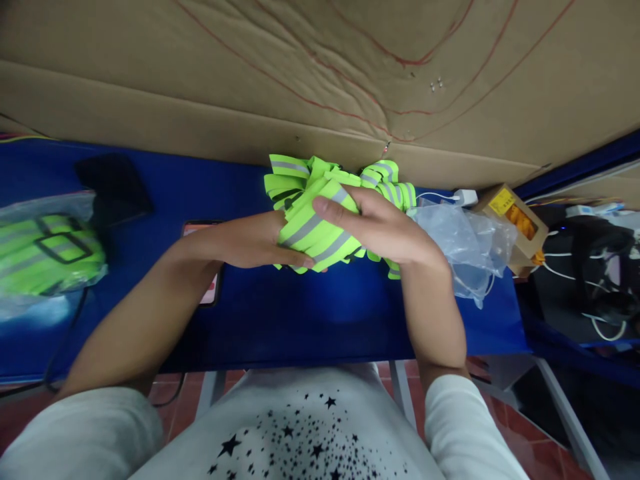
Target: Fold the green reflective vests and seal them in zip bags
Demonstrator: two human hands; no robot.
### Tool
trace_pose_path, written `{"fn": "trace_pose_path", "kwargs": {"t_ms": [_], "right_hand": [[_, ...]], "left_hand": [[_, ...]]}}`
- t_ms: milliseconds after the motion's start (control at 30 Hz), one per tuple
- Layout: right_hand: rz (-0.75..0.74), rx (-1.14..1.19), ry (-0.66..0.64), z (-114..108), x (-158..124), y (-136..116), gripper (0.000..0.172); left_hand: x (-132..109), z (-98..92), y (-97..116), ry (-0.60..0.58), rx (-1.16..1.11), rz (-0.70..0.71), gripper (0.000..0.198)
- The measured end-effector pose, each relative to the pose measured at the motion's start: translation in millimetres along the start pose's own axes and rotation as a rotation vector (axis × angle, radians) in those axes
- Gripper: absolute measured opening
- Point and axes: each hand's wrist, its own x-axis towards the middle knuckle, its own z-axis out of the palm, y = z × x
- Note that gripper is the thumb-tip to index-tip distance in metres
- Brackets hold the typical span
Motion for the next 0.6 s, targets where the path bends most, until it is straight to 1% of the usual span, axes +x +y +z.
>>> {"fn": "trace_pose_path", "kwargs": {"t_ms": [67,100,167,233,267,300,333,433,467,500,533,600], "right_hand": [[0.061,0.097,0.011,3,5,6,0.045],[0.072,0.107,0.041,5,7,8,0.047],[0.026,0.027,0.137,9,9,8,0.044],[-0.07,-0.138,0.264,12,9,4,0.036],[-0.11,-0.214,0.31,14,8,2,0.032],[-0.139,-0.267,0.328,16,6,-1,0.029],[-0.157,-0.298,0.304,18,5,-3,0.031],[-0.162,-0.314,0.119,25,3,-7,0.039],[-0.148,-0.315,0.086,28,4,-6,0.043],[-0.128,-0.322,0.087,31,5,-5,0.048],[-0.113,-0.338,0.118,34,6,-4,0.052],[-0.121,-0.393,0.21,37,9,-1,0.054]], "left_hand": [[-3,-2.2,6,-0.087,0.0,0.023,0.016],[-5,-2.7,9,-0.103,0.019,0.029,0.016],[-7,-2.4,14,-0.034,0.039,0.051,0.015],[-6,-1.0,16,0.042,0.044,0.069,0.015],[-5,0.0,16,0.068,0.04,0.082,0.014],[-4,1.1,16,0.083,0.04,0.093,0.014],[-2,2.3,16,0.093,0.042,0.097,0.013],[-1,4.6,16,0.133,0.048,0.089,0.018],[-1,4.6,16,0.148,0.044,0.082,0.018],[-2,4.0,15,0.161,0.034,0.074,0.018],[-4,2.9,15,0.157,0.013,0.057,0.018],[-6,-0.4,14,0.1,-0.076,-0.004,0.018]]}}
